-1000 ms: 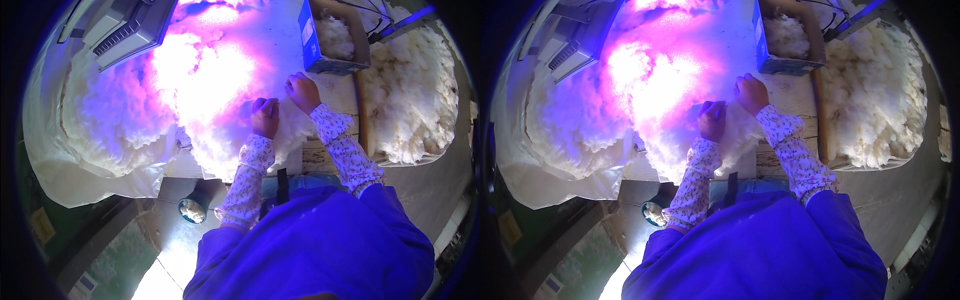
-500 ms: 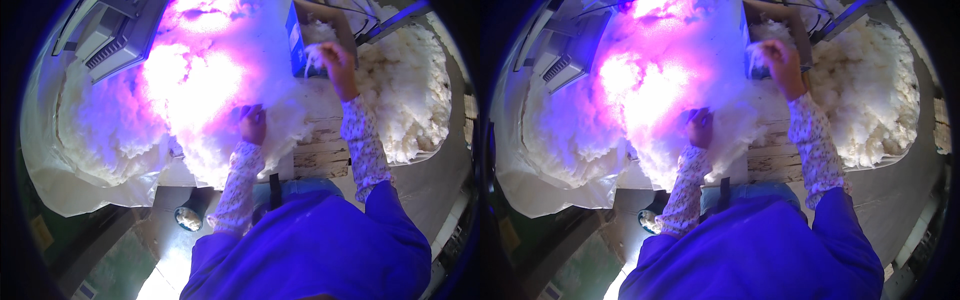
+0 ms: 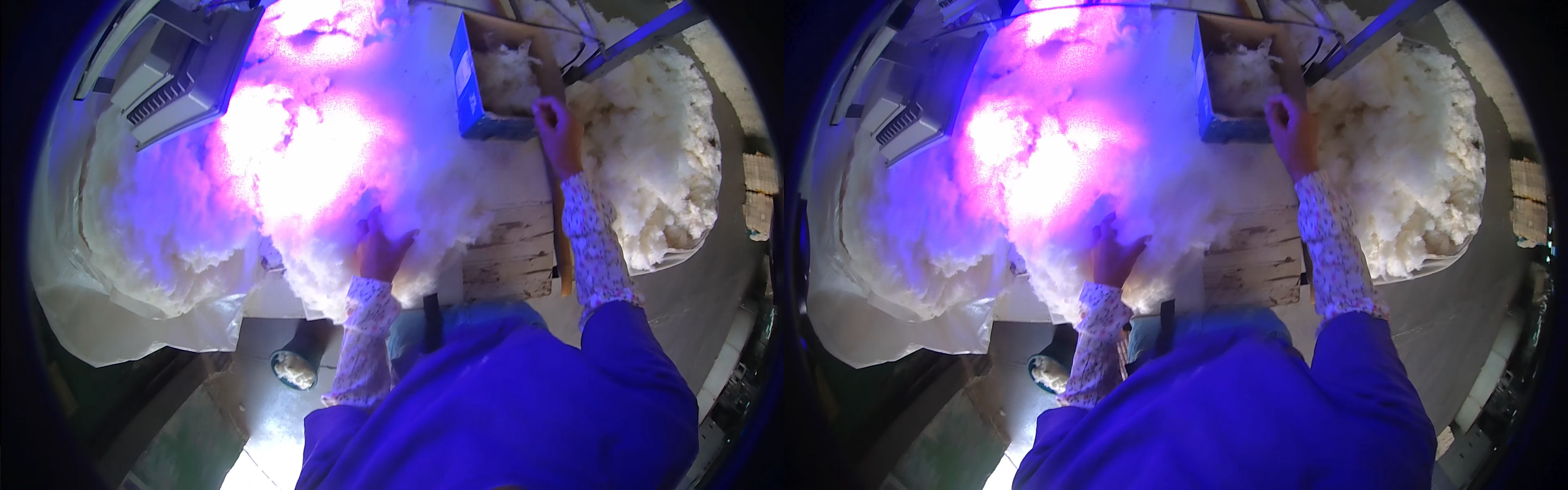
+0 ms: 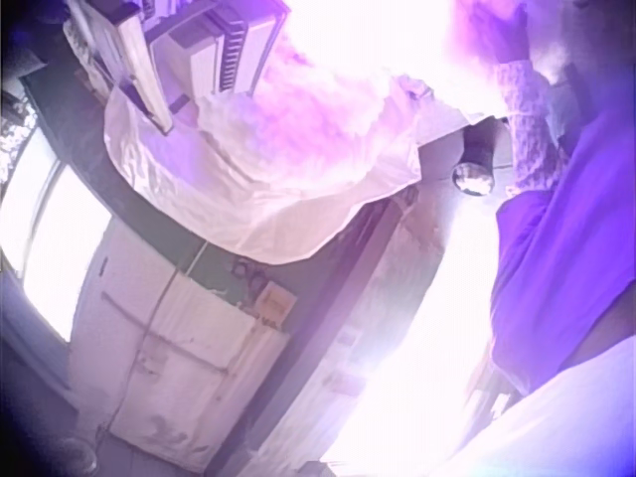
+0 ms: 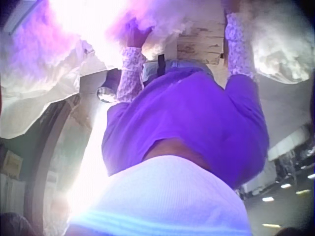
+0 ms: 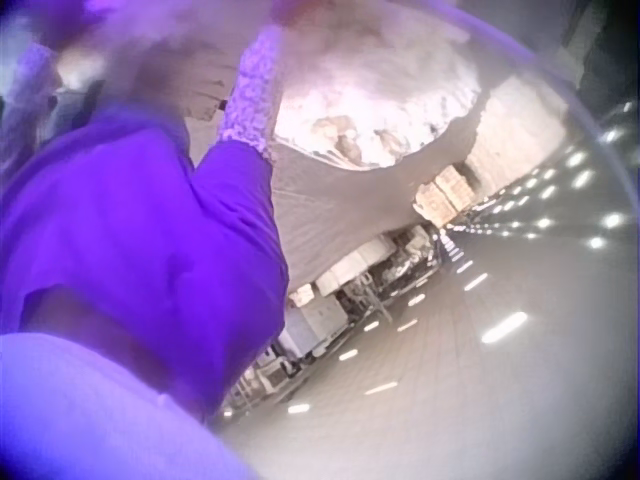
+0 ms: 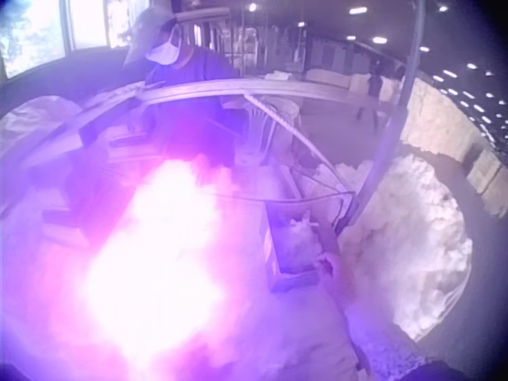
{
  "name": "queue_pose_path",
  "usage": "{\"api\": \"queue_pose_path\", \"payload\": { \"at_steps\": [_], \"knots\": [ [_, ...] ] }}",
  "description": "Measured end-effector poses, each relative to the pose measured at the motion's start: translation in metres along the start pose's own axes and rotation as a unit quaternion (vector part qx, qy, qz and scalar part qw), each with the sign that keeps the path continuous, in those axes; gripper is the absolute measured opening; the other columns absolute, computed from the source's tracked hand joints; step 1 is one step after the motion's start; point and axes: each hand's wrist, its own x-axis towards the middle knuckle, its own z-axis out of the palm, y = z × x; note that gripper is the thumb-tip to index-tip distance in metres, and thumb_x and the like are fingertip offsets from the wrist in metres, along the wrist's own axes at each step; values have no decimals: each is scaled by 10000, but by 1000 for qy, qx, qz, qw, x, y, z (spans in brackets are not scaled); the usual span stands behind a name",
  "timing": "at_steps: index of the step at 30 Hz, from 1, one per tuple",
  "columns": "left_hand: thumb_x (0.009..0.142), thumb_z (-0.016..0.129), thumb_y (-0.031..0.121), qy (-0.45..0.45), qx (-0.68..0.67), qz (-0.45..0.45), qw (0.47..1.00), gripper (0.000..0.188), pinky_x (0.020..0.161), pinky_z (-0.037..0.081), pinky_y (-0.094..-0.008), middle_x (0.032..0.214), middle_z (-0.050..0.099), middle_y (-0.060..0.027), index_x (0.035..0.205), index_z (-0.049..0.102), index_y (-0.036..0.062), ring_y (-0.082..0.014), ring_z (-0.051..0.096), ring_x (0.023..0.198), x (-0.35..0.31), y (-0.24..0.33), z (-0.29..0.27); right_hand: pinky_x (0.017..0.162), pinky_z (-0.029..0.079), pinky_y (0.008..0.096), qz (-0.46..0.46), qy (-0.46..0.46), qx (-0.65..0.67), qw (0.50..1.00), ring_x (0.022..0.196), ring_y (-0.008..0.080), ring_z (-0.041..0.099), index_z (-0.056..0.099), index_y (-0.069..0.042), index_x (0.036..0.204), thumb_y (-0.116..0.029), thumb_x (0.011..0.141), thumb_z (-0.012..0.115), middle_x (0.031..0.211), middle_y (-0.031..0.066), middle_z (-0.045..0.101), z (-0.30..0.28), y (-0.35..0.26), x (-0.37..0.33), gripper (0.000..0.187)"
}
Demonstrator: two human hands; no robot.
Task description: The person repeatedly pulls, fluffs, and arranges white cotton fibers on a workbench under a bright light. They occasionally transfer small amounts of cotton into a nearby blue box. The hands remain in frame throughout, manipulating the cotton by hand.
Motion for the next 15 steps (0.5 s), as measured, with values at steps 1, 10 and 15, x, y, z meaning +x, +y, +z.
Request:
{"api": "queue_pose_path", "payload": {
  "at_steps": [1, 10, 15],
  "knots": [
    [619, 793, 343, -24, 46, -3, 999, 679, 741, 489, -401, 987, 575, -166, 1158, 499, 54, -315, 588, 876, -3, -2, 3, 558, 468, 315, 54, -96, -54, 992, 575, 210, 610, 629, -60, 880, -303, 781, 663, 667, 76, 627, 2, -5, -24, 265],
    [795, 603, 306, -118, -23, -78, 990, 426, 833, 465, -422, 986, 611, -168, 1160, 550, 94, -325, 579, 952, 24, -21, 27, 780, 491, 392, -62, -350, 59, 933, 830, 320, 622, 466, 36, 1223, -351, 685, 720, 990, 215, 598, 90, -45, -166, 710],
    [839, 535, 137, 118, -366, -55, 922, 424, 896, 442, -404, 1159, 522, -151, 1257, 467, 165, -303, 494, 1068, 24, -39, 15, 760, 528, 342, 271, -249, 235, 900, 872, 225, 629, 425, 42, 1257, -63, 709, 675, 1212, 218, 505, 71, -30, -114, 612]
  ]
}}
